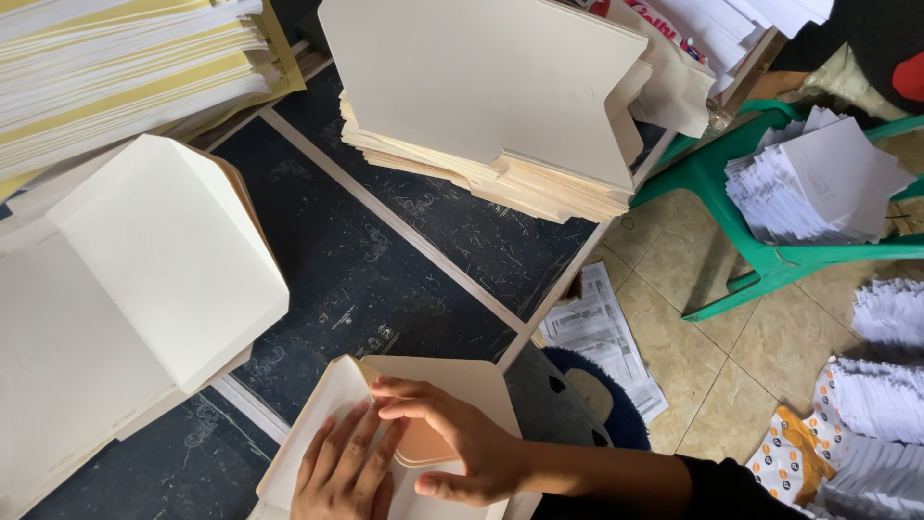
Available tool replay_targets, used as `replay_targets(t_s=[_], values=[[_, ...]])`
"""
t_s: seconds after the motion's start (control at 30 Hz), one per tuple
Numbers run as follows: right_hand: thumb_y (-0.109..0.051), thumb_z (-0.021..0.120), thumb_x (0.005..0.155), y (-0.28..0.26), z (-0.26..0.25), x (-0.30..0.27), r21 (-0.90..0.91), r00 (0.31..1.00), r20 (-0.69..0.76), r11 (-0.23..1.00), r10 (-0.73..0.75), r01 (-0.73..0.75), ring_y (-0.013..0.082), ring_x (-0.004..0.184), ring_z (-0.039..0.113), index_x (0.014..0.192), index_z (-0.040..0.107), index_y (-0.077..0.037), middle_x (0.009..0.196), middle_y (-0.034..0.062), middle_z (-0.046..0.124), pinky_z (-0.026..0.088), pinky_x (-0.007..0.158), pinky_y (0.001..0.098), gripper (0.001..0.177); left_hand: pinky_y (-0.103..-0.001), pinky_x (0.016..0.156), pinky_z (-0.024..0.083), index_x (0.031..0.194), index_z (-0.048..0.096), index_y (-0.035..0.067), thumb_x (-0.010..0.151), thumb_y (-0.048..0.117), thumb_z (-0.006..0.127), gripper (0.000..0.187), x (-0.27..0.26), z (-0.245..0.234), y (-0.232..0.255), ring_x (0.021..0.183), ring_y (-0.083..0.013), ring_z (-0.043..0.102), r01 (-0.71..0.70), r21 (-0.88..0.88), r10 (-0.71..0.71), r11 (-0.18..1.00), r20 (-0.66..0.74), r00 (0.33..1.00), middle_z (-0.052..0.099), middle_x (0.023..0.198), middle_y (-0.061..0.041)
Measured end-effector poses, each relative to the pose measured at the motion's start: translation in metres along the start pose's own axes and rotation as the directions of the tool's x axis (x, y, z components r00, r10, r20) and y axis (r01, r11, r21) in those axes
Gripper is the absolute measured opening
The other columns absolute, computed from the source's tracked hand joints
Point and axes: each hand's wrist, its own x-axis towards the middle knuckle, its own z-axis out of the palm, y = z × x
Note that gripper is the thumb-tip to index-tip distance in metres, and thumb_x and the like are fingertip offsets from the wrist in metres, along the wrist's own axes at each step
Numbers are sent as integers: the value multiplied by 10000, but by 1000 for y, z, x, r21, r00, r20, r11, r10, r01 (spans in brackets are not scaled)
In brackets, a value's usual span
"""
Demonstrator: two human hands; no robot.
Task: The person folds white paper sheets by hand on a dark worktable, pressing the creases and stacking the finished pieces. The person handles the sheets one at a time, folding them in half and then placing them into a growing pile.
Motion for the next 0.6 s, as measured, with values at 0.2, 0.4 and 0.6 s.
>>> replay_targets(t_s=[0.2,0.4,0.6], values=[[-679,418,1166,1,-2,0,-30,1000,-1,999,-16,16,418,1640,397,1492,503,-72,1699,244,410,370,1329,599,694,-470,1240,427,1523,614,257,1068,365,557,471,0,-1,-1,1483,-275,580,-7,4,7,1000,24,1000,609,1597,-33],[-605,467,1165,7,-2,-4,-34,999,-15,999,-42,41,431,1640,416,1429,562,-101,1698,241,426,390,1334,604,577,-492,1243,415,1515,603,250,1054,334,568,469,3,-4,0,1520,-280,540,4,-24,-2,1000,85,996,571,1641,-21],[-566,483,1162,6,0,-5,-39,998,-19,997,-60,59,429,1624,432,1369,603,-73,1681,246,446,402,1321,601,548,-499,1236,421,1520,592,215,1061,300,558,468,2,-10,1,1544,-287,513,-18,-57,22,998,77,997,550,1660,-48]])
